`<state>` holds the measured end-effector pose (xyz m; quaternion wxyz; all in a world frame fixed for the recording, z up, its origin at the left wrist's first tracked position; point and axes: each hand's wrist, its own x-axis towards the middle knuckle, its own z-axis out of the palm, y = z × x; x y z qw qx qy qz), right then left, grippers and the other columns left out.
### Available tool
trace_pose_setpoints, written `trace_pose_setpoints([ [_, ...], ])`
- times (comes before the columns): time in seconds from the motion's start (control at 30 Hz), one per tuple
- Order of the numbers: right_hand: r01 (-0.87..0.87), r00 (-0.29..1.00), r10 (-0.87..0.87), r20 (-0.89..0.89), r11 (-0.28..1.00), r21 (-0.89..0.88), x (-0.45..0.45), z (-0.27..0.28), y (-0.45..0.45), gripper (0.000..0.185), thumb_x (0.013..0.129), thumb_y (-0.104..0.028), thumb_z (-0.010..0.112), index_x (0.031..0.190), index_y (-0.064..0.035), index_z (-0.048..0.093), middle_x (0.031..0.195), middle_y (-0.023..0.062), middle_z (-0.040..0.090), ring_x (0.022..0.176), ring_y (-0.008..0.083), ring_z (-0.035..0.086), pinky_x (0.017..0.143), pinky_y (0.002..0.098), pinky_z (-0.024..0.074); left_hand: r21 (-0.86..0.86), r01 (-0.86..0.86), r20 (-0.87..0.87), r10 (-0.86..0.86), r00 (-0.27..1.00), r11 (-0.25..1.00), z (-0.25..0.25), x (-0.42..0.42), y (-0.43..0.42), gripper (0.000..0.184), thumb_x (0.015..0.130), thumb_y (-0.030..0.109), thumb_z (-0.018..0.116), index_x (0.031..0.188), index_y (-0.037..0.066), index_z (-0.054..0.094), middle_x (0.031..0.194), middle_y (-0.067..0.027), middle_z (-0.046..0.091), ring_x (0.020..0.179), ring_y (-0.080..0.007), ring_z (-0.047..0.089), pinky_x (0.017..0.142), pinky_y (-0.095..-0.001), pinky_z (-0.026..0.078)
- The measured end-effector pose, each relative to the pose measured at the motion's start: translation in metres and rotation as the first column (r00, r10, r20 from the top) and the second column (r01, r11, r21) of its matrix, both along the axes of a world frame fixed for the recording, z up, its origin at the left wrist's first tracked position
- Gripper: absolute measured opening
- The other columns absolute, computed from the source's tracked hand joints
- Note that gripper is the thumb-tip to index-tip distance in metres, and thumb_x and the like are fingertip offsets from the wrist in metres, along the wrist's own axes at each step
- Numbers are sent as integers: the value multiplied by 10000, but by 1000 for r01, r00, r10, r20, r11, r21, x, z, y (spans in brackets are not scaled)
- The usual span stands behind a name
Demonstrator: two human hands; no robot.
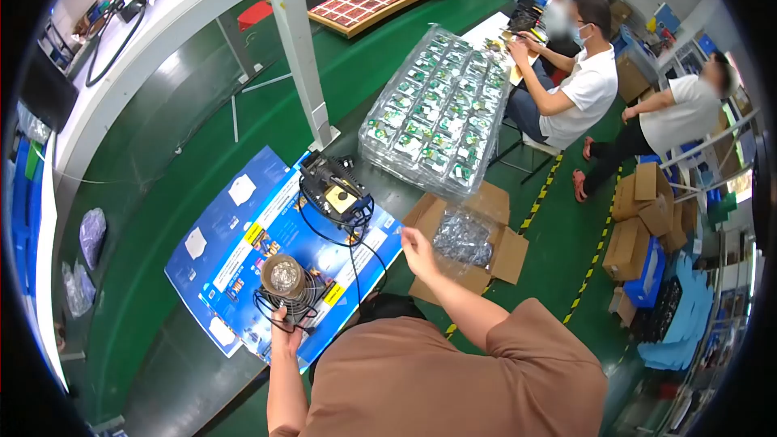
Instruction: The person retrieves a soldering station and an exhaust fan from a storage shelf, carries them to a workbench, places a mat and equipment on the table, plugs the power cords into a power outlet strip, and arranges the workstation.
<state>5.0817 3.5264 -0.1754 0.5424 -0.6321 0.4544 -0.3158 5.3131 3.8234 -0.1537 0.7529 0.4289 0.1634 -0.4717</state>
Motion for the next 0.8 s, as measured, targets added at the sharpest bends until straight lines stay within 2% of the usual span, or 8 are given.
trace_pose_setpoints([
  [0.1, -69, 995, 66, -72, 997, -33, -21, 7, 12, 231, 910, -120, 542, 1113, -10, 540, 1006, 92, 616, 941, 171, 591, 799, 293, 486, -29, 66, -46, -68, 997, 997, -8, 7, -12, 433, 777, 139, 577, 1186, 145, 438, 1139, -80, 581, 1001, -299, 594, 856, -556, 477],
  [0.27, -127, 985, 120, -121, 991, -47, -43, 23, 19, 199, 866, -96, 558, 1041, -2, 577, 962, 103, 606, 814, 185, 613, 717, 303, 495, -28, 75, -21, -76, 997, 997, 2, 9, -44, 430, 768, 96, 567, 1178, 111, 437, 1136, -108, 578, 1004, -305, 594, 860, -527, 487],
  [0.47, -169, 970, 176, -170, 984, 53, -60, 21, 27, 200, 855, -132, 576, 1008, -5, 603, 921, 91, 634, 764, 165, 616, 688, 298, 493, -40, 141, -19, -142, 990, 989, -17, 23, -59, 400, 768, 106, 552, 1158, 97, 462, 1110, -111, 596, 991, -309, 602, 850, -518, 492],
  [0.53, -193, 956, 204, -210, 979, 72, -63, 21, 27, 186, 879, -126, 570, 1020, -10, 606, 866, 45, 645, 772, 113, 602, 696, 269, 486, -24, 171, -5, -172, 985, 985, -18, 29, -59, 399, 768, 106, 550, 1158, 100, 463, 1103, -109, 599, 986, -307, 604, 852, -512, 490],
  [0.6, -194, 957, 207, -202, 978, 82, -62, 20, 27, 190, 877, -126, 571, 1022, -9, 607, 870, 45, 646, 765, 112, 601, 693, 269, 488, -12, 205, 9, -204, 979, 979, -18, 32, -62, 398, 768, 106, 547, 1158, 102, 465, 1097, -107, 602, 980, -305, 606, 854, -506, 489],
  [0.7, -191, 959, 207, -192, 977, 99, -59, 19, 25, 198, 871, -126, 574, 1027, -8, 607, 873, 47, 645, 754, 109, 601, 690, 269, 490, 96, 148, 117, -159, 980, 984, -18, 33, -63, 392, 824, 130, 525, 1203, 157, 431, 1220, -88, 536, 1040, -276, 570, 876, -552, 437],
  [0.73, -196, 958, 216, -191, 974, 118, -57, 20, 25, 203, 868, -126, 575, 1031, -8, 607, 873, 48, 645, 751, 109, 601, 689, 269, 491, 126, 132, 154, -151, 977, 983, -29, 35, -58, 348, 884, 212, 492, 1221, 175, 414, 1242, -70, 517, 1049, -265, 560, 852, -555, 424],
  [0.8, -199, 958, 217, -185, 974, 113, -54, 19, 23, 204, 861, -140, 577, 1022, -19, 612, 894, 63, 647, 748, 133, 609, 686, 285, 494, 107, 86, 150, -102, 984, 991, -35, 35, -52, 323, 899, 268, 474, 1206, 174, 433, 1205, -56, 536, 1040, -260, 563, 837, -532, 428],
])
